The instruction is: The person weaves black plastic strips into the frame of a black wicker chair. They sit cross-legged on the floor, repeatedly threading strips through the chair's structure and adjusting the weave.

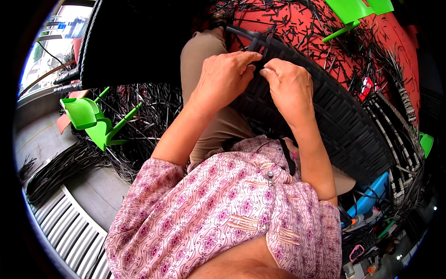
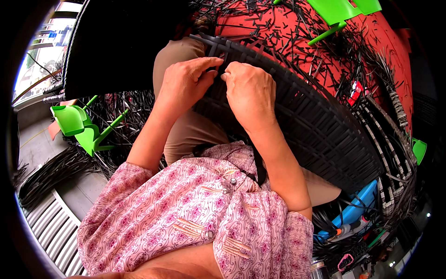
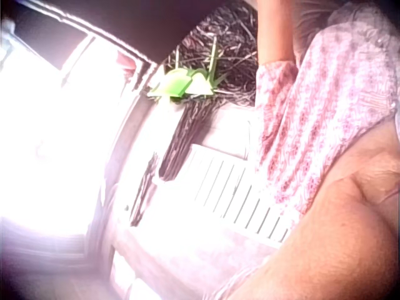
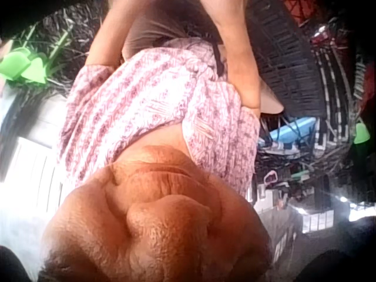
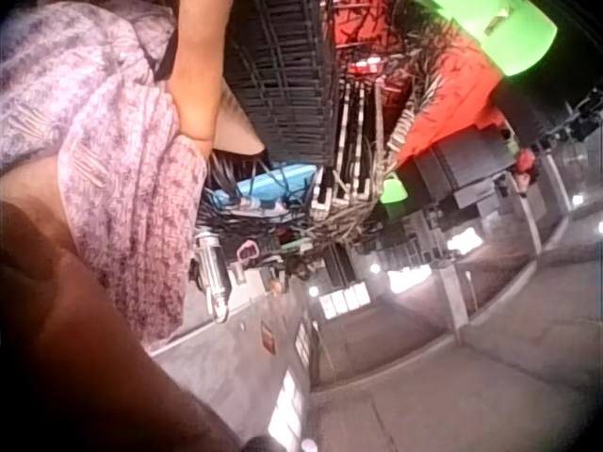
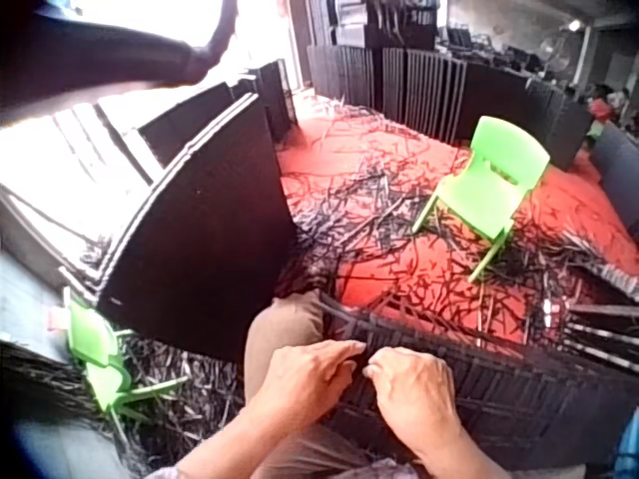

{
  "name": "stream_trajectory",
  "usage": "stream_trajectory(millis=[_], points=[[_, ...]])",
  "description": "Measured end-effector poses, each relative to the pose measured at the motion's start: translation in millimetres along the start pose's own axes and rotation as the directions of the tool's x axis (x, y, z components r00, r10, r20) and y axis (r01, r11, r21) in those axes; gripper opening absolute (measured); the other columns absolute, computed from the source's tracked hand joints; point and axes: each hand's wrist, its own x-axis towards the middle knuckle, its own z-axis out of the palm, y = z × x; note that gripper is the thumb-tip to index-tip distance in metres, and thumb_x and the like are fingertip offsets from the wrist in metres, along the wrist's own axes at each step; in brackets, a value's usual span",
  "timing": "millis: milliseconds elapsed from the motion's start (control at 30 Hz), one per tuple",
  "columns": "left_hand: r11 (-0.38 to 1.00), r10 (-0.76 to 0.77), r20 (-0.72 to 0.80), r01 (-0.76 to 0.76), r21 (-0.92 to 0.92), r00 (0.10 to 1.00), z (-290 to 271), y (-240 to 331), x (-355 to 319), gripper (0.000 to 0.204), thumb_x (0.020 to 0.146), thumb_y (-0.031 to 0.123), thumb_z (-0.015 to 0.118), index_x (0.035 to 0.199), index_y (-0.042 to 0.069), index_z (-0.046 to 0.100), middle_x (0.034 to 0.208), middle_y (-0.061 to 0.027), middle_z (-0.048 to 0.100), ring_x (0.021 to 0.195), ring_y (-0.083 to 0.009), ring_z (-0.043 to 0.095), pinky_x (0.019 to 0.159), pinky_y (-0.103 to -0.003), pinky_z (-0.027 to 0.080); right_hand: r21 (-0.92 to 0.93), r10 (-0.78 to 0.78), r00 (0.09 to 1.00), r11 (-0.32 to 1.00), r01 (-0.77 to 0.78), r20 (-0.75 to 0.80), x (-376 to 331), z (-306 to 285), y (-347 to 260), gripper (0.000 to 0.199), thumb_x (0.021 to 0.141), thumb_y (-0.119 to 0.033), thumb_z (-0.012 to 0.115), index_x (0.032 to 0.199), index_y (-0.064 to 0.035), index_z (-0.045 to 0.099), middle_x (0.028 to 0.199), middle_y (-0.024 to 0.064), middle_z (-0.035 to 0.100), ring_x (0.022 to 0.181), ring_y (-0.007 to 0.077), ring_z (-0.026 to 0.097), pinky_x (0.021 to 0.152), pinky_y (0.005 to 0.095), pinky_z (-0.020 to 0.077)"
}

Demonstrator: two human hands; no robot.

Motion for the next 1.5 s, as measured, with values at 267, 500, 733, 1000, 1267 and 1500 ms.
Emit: stream_trajectory(millis=[267,500,733,1000,1267,1500], points=[[0.988,0.145,0.164,-0.135,-0.071,0.976,-14,-18,19,0.016,0.083,0.015,0.068,0.098,0.011,0.068,0.074,-0.0094,0.068,0.070,-0.0312,0.068,0.063,-0.041,0.052,-0.028,0.003,1.000,1.000,-0.003,-0.020,-4,2,-2,0.016,0.089,-0.021,0.069,0.085,-0.0049,0.068,0.080,0.0169,0.069,0.078,0.0386,0.067,0.069,0.0484,0.0519],[0.949,0.192,0.248,-0.115,-0.294,0.950,-15,-26,24,0.014,0.081,0.010,0.069,0.093,0.004,0.062,0.069,-0.0125,0.062,0.061,-0.0293,0.061,0.058,-0.037,0.047,0.000,-0.003,0.993,1.000,0.003,-0.118,-12,12,-1,0.017,0.088,-0.022,0.070,0.086,-0.0052,0.069,0.083,0.0154,0.070,0.077,0.0377,0.068,0.070,0.0471,0.0529],[0.791,-0.038,0.164,0.130,-0.597,0.986,-33,-40,6,0.007,0.088,0.008,0.067,0.092,0.003,0.067,0.070,0.0015,0.060,0.063,-0.0056,0.055,0.057,-0.024,0.044,0.160,-0.097,0.901,0.971,0.180,-0.423,-43,14,5,0.028,0.083,-0.012,0.078,0.107,-0.0053,0.066,0.097,0.0115,0.065,0.085,0.0278,0.065,0.075,0.0399,0.0541],[0.608,-0.338,0.104,0.301,-0.734,0.935,-12,-46,-14,0.008,0.093,0.016,0.070,0.092,0.008,0.069,0.078,0.0054,0.063,0.068,-0.0033,0.059,0.060,-0.017,0.045,-0.414,-0.275,0.893,0.903,0.113,-0.355,-92,9,32,0.036,0.080,-0.014,0.078,0.114,-0.0104,0.067,0.111,0.0036,0.060,0.101,0.0243,0.057,0.087,0.0394,0.0452],[0.531,-0.378,-0.039,0.182,-0.827,0.925,8,-37,-17,0.007,0.092,0.010,0.070,0.097,0.006,0.069,0.084,0.0017,0.068,0.072,-0.0063,0.065,0.064,-0.019,0.049,-0.477,-0.240,0.907,0.878,0.050,-0.347,-94,10,30,0.041,0.082,-0.019,0.077,0.120,-0.0107,0.064,0.112,0.0033,0.057,0.106,0.0239,0.054,0.092,0.0410,0.0426],[0.511,-0.435,-0.062,0.189,-0.838,0.898,15,-27,-20,0.014,0.090,0.011,0.074,0.100,0.003,0.068,0.084,-0.0015,0.069,0.070,-0.0086,0.066,0.063,-0.020,0.050,-0.498,-0.330,0.862,0.860,0.108,-0.383,-105,20,43,0.039,0.085,-0.018,0.075,0.122,-0.0101,0.064,0.114,0.0042,0.057,0.107,0.0245,0.054,0.093,0.0411,0.0427]])
